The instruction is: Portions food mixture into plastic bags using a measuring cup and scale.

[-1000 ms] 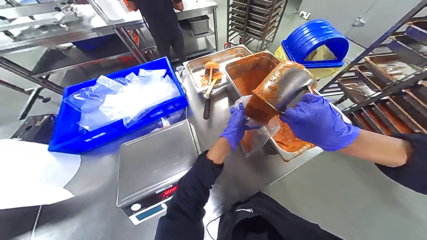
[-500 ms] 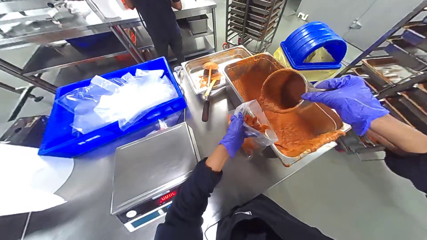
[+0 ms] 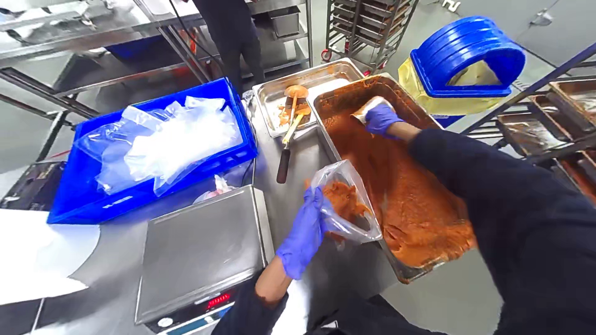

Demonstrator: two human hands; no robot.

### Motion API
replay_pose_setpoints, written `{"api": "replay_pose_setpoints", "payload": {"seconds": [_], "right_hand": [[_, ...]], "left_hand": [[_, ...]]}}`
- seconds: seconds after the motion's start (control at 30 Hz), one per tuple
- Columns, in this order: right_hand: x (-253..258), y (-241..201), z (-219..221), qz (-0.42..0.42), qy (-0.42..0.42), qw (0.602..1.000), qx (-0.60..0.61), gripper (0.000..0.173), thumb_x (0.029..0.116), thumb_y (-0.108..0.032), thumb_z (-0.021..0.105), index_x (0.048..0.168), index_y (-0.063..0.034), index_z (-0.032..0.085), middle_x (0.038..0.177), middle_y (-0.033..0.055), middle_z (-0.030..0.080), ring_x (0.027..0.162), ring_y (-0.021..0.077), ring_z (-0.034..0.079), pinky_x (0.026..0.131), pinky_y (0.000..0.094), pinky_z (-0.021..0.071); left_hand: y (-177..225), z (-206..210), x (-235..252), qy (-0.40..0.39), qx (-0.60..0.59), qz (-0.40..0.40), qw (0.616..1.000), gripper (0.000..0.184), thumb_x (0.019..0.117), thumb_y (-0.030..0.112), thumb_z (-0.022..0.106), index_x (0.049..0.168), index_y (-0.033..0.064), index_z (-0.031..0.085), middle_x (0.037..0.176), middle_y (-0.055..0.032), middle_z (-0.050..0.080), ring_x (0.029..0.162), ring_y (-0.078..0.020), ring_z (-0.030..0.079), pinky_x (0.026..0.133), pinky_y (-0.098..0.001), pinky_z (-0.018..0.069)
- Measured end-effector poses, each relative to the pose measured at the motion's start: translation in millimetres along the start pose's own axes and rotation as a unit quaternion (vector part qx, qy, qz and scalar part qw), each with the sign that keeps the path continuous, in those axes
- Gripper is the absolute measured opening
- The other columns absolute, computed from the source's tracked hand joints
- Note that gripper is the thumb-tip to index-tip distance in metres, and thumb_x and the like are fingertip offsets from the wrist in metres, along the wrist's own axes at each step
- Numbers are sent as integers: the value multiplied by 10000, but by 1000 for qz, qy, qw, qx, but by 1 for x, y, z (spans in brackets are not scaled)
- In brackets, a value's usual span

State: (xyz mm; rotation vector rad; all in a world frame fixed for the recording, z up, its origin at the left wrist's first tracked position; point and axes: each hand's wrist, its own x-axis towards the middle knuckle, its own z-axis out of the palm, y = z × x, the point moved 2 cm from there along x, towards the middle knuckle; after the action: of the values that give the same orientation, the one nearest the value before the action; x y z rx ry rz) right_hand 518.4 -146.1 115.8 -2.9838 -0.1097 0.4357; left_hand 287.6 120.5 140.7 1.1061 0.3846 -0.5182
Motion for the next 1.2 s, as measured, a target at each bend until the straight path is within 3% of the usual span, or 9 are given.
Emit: {"api": "replay_pose_setpoints", "payload": {"seconds": [0.13,0.23,0.33,0.6,0.73,0.83,0.97,1.07,1.2], "right_hand": [[56,-21,44,-138,-38,984,-104,170,872,-95,714,970,43,710,1019,260,692,1076,461,633,1004,636,435],[32,-32,53,-258,-111,947,-155,136,890,-72,704,946,49,726,1009,248,695,1080,457,625,1037,620,409],[-13,-38,52,-298,-179,925,-152,146,891,-102,727,925,40,735,993,246,691,1060,459,628,946,631,452],[-176,-4,94,-276,-308,909,-63,213,895,-200,762,866,6,719,881,200,677,912,408,668,791,599,507],[-199,2,76,-78,-331,938,71,230,853,-186,835,850,12,717,830,163,671,825,329,651,755,552,499],[-220,20,65,64,-231,934,264,172,855,-136,822,776,-28,714,717,81,650,688,191,614,689,429,505],[-263,37,51,203,-52,877,433,190,934,-130,734,775,-47,672,680,17,612,620,88,544,622,305,467],[-280,47,58,219,82,790,567,203,973,-102,632,773,-140,629,546,-113,507,438,-29,403,428,153,348],[-278,44,35,205,208,717,633,180,999,-73,590,839,-141,635,572,-123,540,413,-51,370,397,120,312]], "left_hand": [[-1,-9,2,10,29,31,999,377,1125,240,222,1400,75,419,829,1,611,715,-97,647,646,-270,580],[-3,-10,-1,-15,37,52,998,394,1111,226,225,1459,87,347,873,21,615,737,-60,642,659,-229,576],[3,-8,-2,-11,43,52,998,371,1116,221,231,1440,92,357,842,35,608,689,-41,629,612,-204,564],[6,-7,-2,-8,41,35,999,365,1132,240,188,1354,96,439,825,20,627,691,-67,661,626,-242,595],[7,-1,-5,-16,45,39,998,314,1134,226,214,1287,90,453,756,42,581,627,-38,622,590,-204,569],[8,1,-4,-23,43,39,998,304,1132,220,233,1295,85,452,788,20,591,643,-54,634,596,-220,577],[8,4,-3,-32,52,43,997,311,1131,221,232,1306,58,431,773,10,572,647,-83,626,630,-270,587],[9,9,-2,-39,58,43,997,326,1134,227,239,1321,22,409,750,-12,565,635,-116,637,623,-305,599],[9,14,-5,-33,59,37,997,349,1138,233,250,1361,2,387,755,-30,534,606,-125,614,609,-302,589]]}}
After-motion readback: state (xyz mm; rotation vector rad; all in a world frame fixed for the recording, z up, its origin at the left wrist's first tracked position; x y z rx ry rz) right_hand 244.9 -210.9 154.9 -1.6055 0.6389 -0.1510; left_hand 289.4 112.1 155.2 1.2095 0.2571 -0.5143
